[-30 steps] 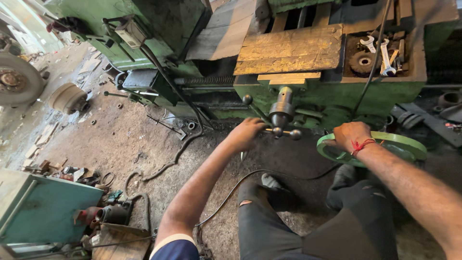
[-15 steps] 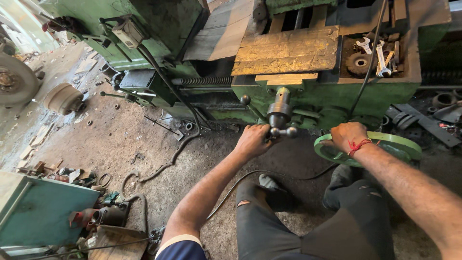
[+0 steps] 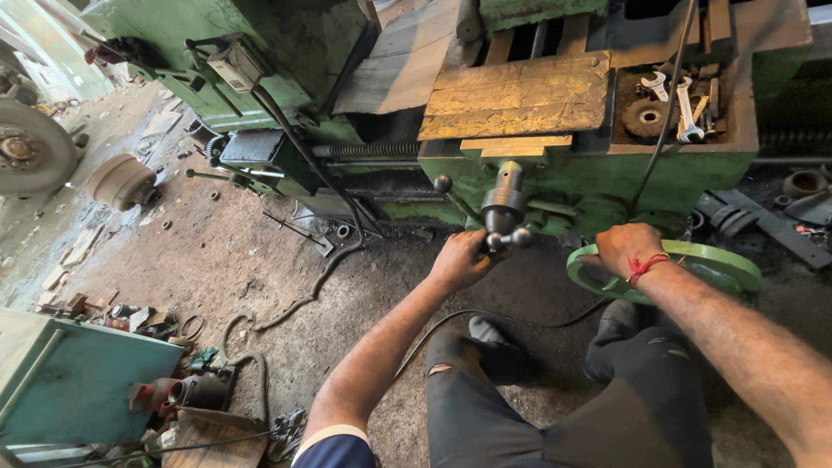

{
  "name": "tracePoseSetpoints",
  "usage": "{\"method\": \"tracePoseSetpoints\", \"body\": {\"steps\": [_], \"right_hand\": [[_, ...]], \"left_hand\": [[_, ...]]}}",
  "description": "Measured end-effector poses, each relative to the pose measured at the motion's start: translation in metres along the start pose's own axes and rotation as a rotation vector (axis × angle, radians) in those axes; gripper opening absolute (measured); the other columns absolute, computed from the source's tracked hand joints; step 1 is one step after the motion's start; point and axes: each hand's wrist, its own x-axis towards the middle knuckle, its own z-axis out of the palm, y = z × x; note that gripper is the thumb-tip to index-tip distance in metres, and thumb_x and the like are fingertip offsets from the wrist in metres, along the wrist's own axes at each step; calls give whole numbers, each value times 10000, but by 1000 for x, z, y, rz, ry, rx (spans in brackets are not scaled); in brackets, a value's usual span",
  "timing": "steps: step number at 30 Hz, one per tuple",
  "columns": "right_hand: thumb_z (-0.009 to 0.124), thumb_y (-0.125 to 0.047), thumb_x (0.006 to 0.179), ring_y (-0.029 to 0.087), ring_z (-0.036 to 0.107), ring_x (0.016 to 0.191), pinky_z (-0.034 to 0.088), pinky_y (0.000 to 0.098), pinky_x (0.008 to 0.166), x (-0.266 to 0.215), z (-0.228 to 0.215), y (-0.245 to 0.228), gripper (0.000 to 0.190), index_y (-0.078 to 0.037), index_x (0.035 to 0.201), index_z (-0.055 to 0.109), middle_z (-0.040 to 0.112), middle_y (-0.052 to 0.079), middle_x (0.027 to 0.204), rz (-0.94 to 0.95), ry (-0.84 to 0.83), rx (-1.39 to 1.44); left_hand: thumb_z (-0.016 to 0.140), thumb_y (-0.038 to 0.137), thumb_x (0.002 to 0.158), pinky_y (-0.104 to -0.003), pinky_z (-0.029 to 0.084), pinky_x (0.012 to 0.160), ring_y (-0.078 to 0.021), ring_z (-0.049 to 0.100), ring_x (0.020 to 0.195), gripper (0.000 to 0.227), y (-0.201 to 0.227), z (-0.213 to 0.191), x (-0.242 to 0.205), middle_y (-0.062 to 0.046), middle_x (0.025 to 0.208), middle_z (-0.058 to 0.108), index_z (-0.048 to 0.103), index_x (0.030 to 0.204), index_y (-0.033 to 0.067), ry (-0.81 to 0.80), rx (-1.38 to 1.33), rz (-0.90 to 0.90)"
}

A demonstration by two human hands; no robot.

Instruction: The person operates a lathe by rotating a large handwheel and adjusting levers on the machine's carriage to control the movement of the cutting tool.

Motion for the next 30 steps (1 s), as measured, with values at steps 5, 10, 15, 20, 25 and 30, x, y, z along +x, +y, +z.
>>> {"method": "tracePoseSetpoints", "body": {"steps": [5, 10, 15, 20, 25, 30], "right_hand": [[524, -785, 874, 249, 774, 956, 614, 438, 712, -2, -3, 0, 678, -185, 1007, 810, 800, 39, 967, 2, -10, 11], [519, -790, 878, 259, 777, 961, 614, 435, 720, -1, 0, 1, 689, -181, 993, 819, 806, 48, 966, -11, 4, 17], [527, -800, 865, 266, 780, 963, 613, 448, 709, 3, 2, 0, 691, -187, 1008, 813, 805, 57, 980, 6, -16, 21], [531, -802, 854, 271, 777, 955, 613, 454, 699, 1, 1, 1, 693, -188, 1004, 815, 803, 56, 969, 9, 0, 40], [526, -801, 864, 271, 777, 947, 614, 455, 700, -1, -3, 0, 692, -187, 1001, 814, 802, 49, 962, 9, -12, 25], [531, -796, 858, 271, 781, 954, 621, 448, 724, -1, 0, 1, 683, -190, 1002, 813, 803, 57, 966, -1, 11, 41]], "left_hand": [[694, 505, 917, -455, 511, 835, -335, 684, 910, 441, 7, -4, -1, -131, 917, 707, 634, 954, 70, 11, -74, 5], [732, 460, 906, -472, 502, 786, -367, 665, 852, 416, 6, -1, 0, -153, 867, 693, 633, 908, 56, 63, -64, 53], [740, 434, 901, -463, 497, 754, -384, 656, 838, 395, 6, 1, -1, -170, 867, 685, 631, 913, 54, 87, -130, 60], [761, 406, 890, -459, 497, 735, -380, 654, 821, 385, 5, 7, -2, -170, 848, 677, 628, 909, 46, 101, -166, 20], [760, 392, 906, -417, 525, 707, -310, 677, 765, 353, 10, 7, -3, -143, 821, 686, 670, 938, 53, 79, -275, -46], [741, 387, 929, -388, 551, 742, -232, 709, 806, 335, 12, 10, -4, -104, 866, 727, 699, 1006, 63, 54, -337, -77]]}}
